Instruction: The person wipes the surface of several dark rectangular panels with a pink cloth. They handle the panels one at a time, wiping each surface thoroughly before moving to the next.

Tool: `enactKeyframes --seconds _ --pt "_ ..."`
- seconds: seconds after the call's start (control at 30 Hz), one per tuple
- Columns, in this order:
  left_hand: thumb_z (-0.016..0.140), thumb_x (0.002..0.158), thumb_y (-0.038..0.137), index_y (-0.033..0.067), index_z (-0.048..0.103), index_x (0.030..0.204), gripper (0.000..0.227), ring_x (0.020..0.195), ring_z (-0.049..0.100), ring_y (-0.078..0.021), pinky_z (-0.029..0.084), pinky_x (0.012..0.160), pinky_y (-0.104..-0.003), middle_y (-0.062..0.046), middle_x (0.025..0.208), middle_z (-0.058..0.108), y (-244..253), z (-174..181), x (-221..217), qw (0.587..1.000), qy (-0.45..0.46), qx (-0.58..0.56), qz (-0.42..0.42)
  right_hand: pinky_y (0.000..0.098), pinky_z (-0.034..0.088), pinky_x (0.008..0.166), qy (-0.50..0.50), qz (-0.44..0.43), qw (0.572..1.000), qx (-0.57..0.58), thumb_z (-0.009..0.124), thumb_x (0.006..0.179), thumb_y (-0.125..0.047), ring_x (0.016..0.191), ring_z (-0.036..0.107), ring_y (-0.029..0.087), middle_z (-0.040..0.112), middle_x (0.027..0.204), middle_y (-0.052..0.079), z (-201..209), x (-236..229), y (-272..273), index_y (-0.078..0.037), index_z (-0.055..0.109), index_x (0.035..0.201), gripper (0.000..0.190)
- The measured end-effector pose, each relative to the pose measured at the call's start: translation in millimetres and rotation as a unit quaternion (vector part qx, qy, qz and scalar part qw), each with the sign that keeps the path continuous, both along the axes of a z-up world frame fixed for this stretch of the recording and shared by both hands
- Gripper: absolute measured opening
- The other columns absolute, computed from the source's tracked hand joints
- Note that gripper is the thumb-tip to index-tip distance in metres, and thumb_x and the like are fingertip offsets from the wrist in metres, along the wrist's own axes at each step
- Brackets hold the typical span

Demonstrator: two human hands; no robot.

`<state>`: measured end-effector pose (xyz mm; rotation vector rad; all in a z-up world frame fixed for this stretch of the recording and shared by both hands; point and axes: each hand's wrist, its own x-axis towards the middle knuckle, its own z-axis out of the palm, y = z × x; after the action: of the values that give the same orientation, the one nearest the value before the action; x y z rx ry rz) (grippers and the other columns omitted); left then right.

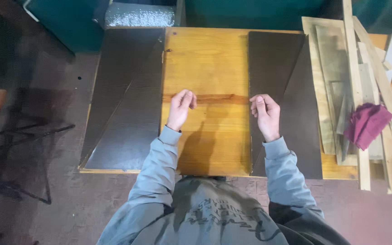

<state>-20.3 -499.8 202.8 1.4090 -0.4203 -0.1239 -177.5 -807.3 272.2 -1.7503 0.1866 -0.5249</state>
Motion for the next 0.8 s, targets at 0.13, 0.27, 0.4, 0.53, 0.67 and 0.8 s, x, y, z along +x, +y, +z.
enactKeyframes --seconds 0.13,0.27,0.4,0.53,0.67,0.8 --pt "0.056 0.128 0.019 0.0112 0.075 0.104 0.032 0.071 0.073 -0.0128 0.062 0.072 -0.028 -0.004 0.077 0.075 -1.4 11.1 -4.4 1.0 0.0 -0.015 0.004 0.0262 0.057 0.065 0.003 0.003 1.0 -0.004 0.052 0.133 -0.016 0.071 0.066 0.014 0.069 0.082 0.007 -1.0 -4.7 -1.0 -0.004 0.08 0.118 0.034" --pt "0.058 0.127 0.019 0.0103 0.077 0.108 0.029 0.074 0.075 -0.0131 0.063 0.073 -0.028 -0.004 0.08 0.077 -5.0 10.2 -7.3 1.0 0.008 -0.017 -0.004 0.0265 0.057 0.065 0.007 0.001 1.0 -0.006 0.052 0.133 -0.016 0.072 0.066 0.014 0.07 0.083 0.007 -2.8 -6.6 -4.8 -0.004 0.08 0.118 0.034" --pt "0.058 0.127 0.02 0.0103 0.079 0.11 0.028 0.074 0.075 -0.0125 0.063 0.074 -0.028 -0.004 0.082 0.078 -4.9 9.8 -12.7 1.0 0.016 -0.021 0.003 0.0252 0.056 0.066 0.009 0.01 1.0 -0.001 0.051 0.133 -0.017 0.073 0.065 0.013 0.069 0.084 0.007 -1.2 -6.8 -6.5 -0.004 0.079 0.118 0.034" --pt "0.059 0.127 0.022 0.0099 0.079 0.112 0.027 0.074 0.075 -0.0121 0.063 0.074 -0.028 -0.004 0.082 0.078 -3.9 9.7 -17.8 0.999 0.022 -0.032 0.013 0.0253 0.056 0.066 0.011 0.031 0.999 0.0 0.049 0.134 -0.018 0.073 0.064 0.014 0.068 0.084 0.007 -1.4 -0.8 -7.3 -0.004 0.079 0.12 0.036" --pt "0.06 0.127 0.022 0.0094 0.08 0.114 0.027 0.074 0.076 -0.0119 0.063 0.073 -0.027 -0.005 0.083 0.078 -3.4 1.8 -18.7 0.998 0.034 -0.032 0.03 0.0264 0.057 0.065 0.006 0.051 0.999 -0.001 0.05 0.134 -0.018 0.074 0.066 0.014 0.069 0.086 0.007 -2.5 8.4 -15.1 -0.003 0.078 0.121 0.035" --pt "0.059 0.128 0.022 0.0088 0.08 0.115 0.027 0.074 0.076 -0.0131 0.064 0.073 -0.028 -0.005 0.082 0.077 6.5 -9.6 -19.8 0.998 0.041 -0.024 0.051 0.0258 0.056 0.064 0.012 0.061 0.998 0.014 0.052 0.133 -0.017 0.072 0.066 0.014 0.069 0.086 0.007 -11.1 17.9 -16.0 -0.005 0.079 0.119 0.033"
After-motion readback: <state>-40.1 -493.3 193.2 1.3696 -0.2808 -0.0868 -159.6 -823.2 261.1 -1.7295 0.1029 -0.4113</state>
